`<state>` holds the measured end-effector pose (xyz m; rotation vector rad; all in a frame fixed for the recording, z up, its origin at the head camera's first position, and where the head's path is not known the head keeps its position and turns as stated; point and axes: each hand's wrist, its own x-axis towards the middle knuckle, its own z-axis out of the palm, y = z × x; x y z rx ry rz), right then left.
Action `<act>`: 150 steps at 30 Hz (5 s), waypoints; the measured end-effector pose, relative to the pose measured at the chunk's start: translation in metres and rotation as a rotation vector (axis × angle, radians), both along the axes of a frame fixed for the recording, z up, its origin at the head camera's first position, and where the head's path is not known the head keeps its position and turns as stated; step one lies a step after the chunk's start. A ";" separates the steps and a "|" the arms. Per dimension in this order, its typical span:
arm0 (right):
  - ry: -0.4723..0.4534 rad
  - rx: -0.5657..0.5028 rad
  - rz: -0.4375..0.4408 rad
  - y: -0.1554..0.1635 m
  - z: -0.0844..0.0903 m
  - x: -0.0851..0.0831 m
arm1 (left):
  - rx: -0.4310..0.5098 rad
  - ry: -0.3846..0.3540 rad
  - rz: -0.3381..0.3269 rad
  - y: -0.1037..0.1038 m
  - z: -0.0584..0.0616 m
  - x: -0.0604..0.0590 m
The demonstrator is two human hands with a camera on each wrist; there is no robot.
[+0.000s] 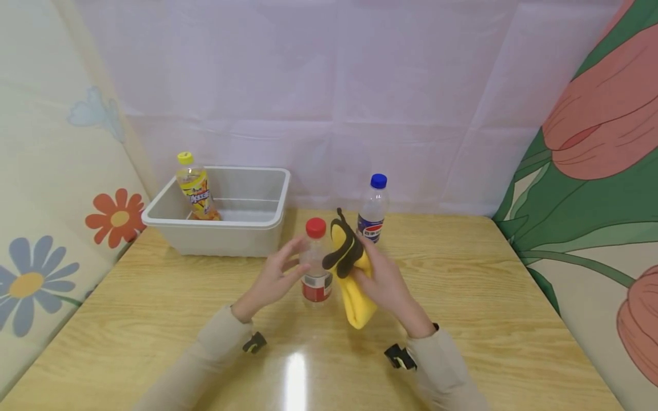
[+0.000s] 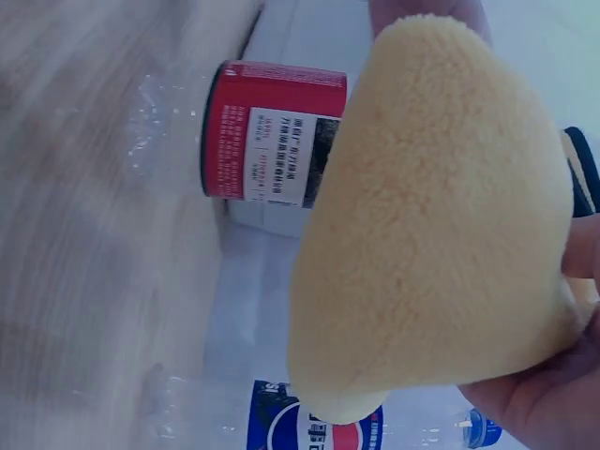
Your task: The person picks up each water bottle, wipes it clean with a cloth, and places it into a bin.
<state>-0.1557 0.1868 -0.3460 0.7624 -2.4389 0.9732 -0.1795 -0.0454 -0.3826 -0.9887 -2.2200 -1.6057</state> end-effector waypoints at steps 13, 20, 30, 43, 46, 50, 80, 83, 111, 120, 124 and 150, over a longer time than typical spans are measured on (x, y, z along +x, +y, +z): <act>-0.023 0.052 0.026 -0.012 0.012 -0.004 | 0.002 0.000 -0.005 0.001 0.001 0.001; -0.055 0.110 0.026 -0.012 0.008 -0.006 | 0.013 -0.007 -0.001 0.001 0.000 0.000; -0.076 0.095 0.043 -0.012 -0.004 -0.006 | 0.021 -0.005 -0.008 0.001 0.000 0.000; -0.096 0.107 0.064 -0.014 -0.014 -0.008 | 0.029 0.009 -0.015 0.001 -0.001 0.001; -0.109 0.117 0.059 -0.014 -0.018 -0.008 | 0.028 0.007 -0.011 0.001 -0.001 0.001; -0.109 0.121 0.053 -0.014 -0.023 -0.009 | 0.034 -0.006 -0.007 0.000 -0.002 0.001; -0.230 0.152 0.052 -0.018 -0.046 -0.009 | 0.044 -0.025 -0.007 0.001 0.012 0.010; -0.221 0.147 0.036 -0.016 -0.045 -0.007 | 0.044 -0.022 0.001 0.001 0.001 0.003; -0.312 0.573 0.024 0.037 -0.039 0.020 | 0.078 0.035 0.027 -0.014 0.000 0.003; -0.335 0.587 0.082 0.038 -0.047 0.023 | 0.073 0.071 0.061 -0.025 0.011 0.008; -0.374 0.609 0.113 0.040 -0.052 0.023 | 0.065 0.094 0.086 -0.031 0.029 0.020; -0.493 0.198 0.186 0.001 -0.018 -0.023 | 0.069 0.178 0.198 -0.094 0.039 0.016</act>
